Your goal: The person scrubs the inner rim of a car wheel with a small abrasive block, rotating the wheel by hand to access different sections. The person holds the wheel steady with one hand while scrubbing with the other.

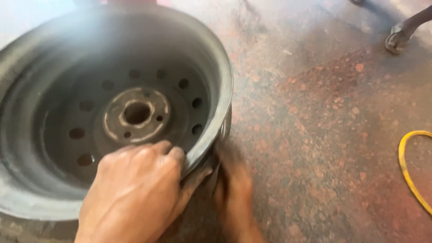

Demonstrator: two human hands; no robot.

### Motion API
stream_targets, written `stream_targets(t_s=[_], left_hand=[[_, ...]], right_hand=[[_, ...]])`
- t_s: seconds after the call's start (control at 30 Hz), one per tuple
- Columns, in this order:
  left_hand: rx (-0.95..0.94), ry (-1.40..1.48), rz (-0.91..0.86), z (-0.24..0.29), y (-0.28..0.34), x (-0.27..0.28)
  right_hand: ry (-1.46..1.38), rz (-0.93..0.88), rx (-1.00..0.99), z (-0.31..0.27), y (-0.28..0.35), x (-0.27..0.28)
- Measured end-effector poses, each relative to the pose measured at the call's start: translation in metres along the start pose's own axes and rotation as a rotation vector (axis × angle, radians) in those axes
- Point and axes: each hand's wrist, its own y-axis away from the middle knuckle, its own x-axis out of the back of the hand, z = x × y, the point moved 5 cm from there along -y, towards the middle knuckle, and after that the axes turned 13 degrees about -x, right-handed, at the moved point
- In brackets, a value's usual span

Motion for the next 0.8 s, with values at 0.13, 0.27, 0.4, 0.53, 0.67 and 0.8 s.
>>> stream_targets(t_s=[0.13,0.27,0.4,0.53,0.67,0.8], left_hand=[[-0.073,-0.036,0.153,0.003,0.004,-0.002],[-0.005,-0.008,0.054,0.001,0.010,-0.003],[-0.182,-0.053,0.329,0.011,0.009,0.014],[-0.009,0.026,0.020,0.001,0.008,-0.003],[-0.097,0.028,0.182,0.005,0.006,0.006],[-0.133,0.040,0.286,0.003,0.010,0.003]], right_hand=[[0.185,0.014,0.243,0.011,-0.033,-0.002],[0.363,-0.104,0.353,0.012,-0.053,0.009],[0.451,-0.143,0.461,0.005,-0.024,0.017],[0.717,-0.251,0.634,0.021,-0.098,-0.005],[0.746,-0.267,0.717,0.013,-0.053,0.012],[0.717,-0.354,0.709,0.012,-0.088,-0.003]])
